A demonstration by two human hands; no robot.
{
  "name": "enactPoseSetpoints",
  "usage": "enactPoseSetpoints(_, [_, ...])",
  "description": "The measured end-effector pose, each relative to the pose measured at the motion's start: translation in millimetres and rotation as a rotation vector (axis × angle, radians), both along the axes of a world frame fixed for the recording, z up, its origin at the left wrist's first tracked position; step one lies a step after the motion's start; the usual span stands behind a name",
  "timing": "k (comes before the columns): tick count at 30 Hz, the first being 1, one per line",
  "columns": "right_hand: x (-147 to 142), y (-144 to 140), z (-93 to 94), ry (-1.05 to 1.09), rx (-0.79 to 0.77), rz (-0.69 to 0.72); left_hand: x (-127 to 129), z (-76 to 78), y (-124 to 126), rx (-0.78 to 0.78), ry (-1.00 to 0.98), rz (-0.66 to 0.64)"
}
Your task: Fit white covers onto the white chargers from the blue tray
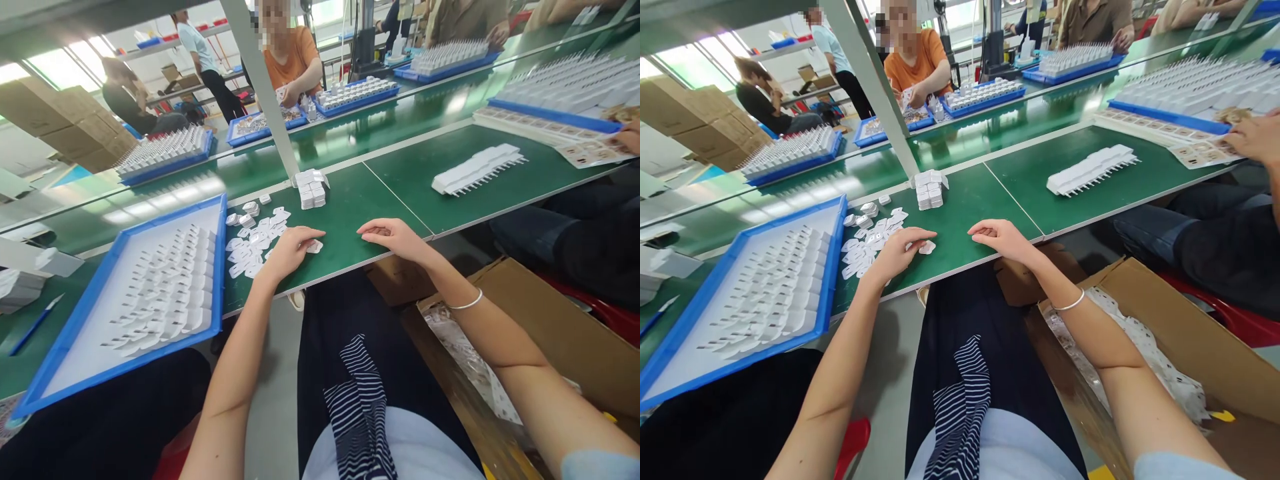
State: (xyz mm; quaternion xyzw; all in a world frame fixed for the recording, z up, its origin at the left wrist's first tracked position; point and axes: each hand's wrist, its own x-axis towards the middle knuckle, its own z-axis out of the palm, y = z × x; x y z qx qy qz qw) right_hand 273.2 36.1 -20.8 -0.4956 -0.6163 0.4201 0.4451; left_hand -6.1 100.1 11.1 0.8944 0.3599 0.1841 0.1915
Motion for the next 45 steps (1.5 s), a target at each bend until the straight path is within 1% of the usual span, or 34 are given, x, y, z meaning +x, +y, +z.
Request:
enactPoseSetpoints(2, [0.3,1.9,-0.5,0.012,0.011,0.003,-4.1,1.7,1.2,-0.025,0.006,-0.015])
enactPoseSetpoints(5, [-2.7,3.8,-1.1,0.008,0.035,-0.015,-8.2,4.2,7.4,-0.089,0.025,-0.074])
enactPoseSetpoints(7, [-3.7,4.7,-1.9,-0.015,0.056,-0.05,-9.0,4.6,14.1,-0.112,0.018,-0.092])
enactPoseSetpoints(9, [2.0,5.9,-2.2,-0.059,0.085,-0.131,-8.9,3.6,21.4,-0.113,0.005,-0.097])
enactPoseSetpoints(11, [18.6,7.9,0.0,-0.122,0.121,-0.285,-9.1,2.1,27.5,-0.121,-0.009,-0.092])
enactPoseSetpoints(14, [61.1,15.2,9.8,-0.257,0.156,-0.631,-10.3,1.3,32.9,-0.153,-0.002,-0.084])
enactPoseSetpoints(16, [90.3,24.7,17.7,-0.367,0.147,-0.848,-11.5,2.3,34.1,-0.165,0.019,-0.089])
enactPoseSetpoints(17, [101.7,30.5,20.8,-0.421,0.133,-0.929,-12.3,3.1,33.9,-0.169,0.025,-0.092])
enactPoseSetpoints(19, [115.2,42.2,23.6,-0.514,0.088,-1.025,-14.5,4.8,31.6,-0.169,0.012,-0.081])
enactPoseSetpoints(21, [116.8,51.9,21.0,-0.58,0.036,-1.062,-17.3,6.3,25.9,-0.149,-0.027,-0.046])
enactPoseSetpoints(23, [112.0,58.2,14.4,-0.619,0.001,-1.082,-19.8,7.5,15.7,-0.083,-0.063,0.005])
enactPoseSetpoints(26, [106.3,60.8,4.1,-0.63,-0.019,-1.117,-19.6,9.7,-8.9,0.042,-0.082,0.05])
enactPoseSetpoints(28, [106.4,58.6,0.9,-0.602,-0.028,-1.127,-15.1,10.8,-30.2,0.043,-0.112,0.061])
enactPoseSetpoints(31, [102.0,48.2,0.9,-0.531,-0.011,-1.086,-2.3,7.9,-64.9,-0.026,-0.262,0.109])
enactPoseSetpoints(33, [84.5,33.1,-0.4,-0.477,0.05,-1.02,8.7,1.0,-88.8,-0.123,-0.399,0.193])
enactPoseSetpoints(34, [69.1,22.2,-2.5,-0.449,0.092,-0.978,14.5,-3.5,-100.9,-0.201,-0.478,0.239])
enactPoseSetpoints(36, [25.6,-6.1,-10.7,-0.383,0.187,-0.883,26.5,-12.5,-124.6,-0.402,-0.677,0.325])
enactPoseSetpoints(38, [-28.3,-39.4,-22.6,-0.301,0.28,-0.759,38.1,-17.8,-145.8,-0.573,-0.881,0.385])
enactPoseSetpoints(40, [-81.4,-71.0,-34.8,-0.032,0.475,-0.571,47.8,-16.9,-161.9,-0.685,-1.007,0.435])
enactPoseSetpoints(42, [-123.8,-94.2,-44.6,0.118,0.558,-0.462,54.1,-10.5,-172.1,-0.757,-1.064,0.493])
enactPoseSetpoints(43, [-139.5,-101.9,-48.5,0.162,0.588,-0.456,55.6,-6.4,-175.3,-0.782,-1.081,0.524])
enactPoseSetpoints(45, [-160.5,-110.1,-54.5,0.215,0.617,-0.458,55.5,0.8,-178.9,-0.805,-1.11,0.579])
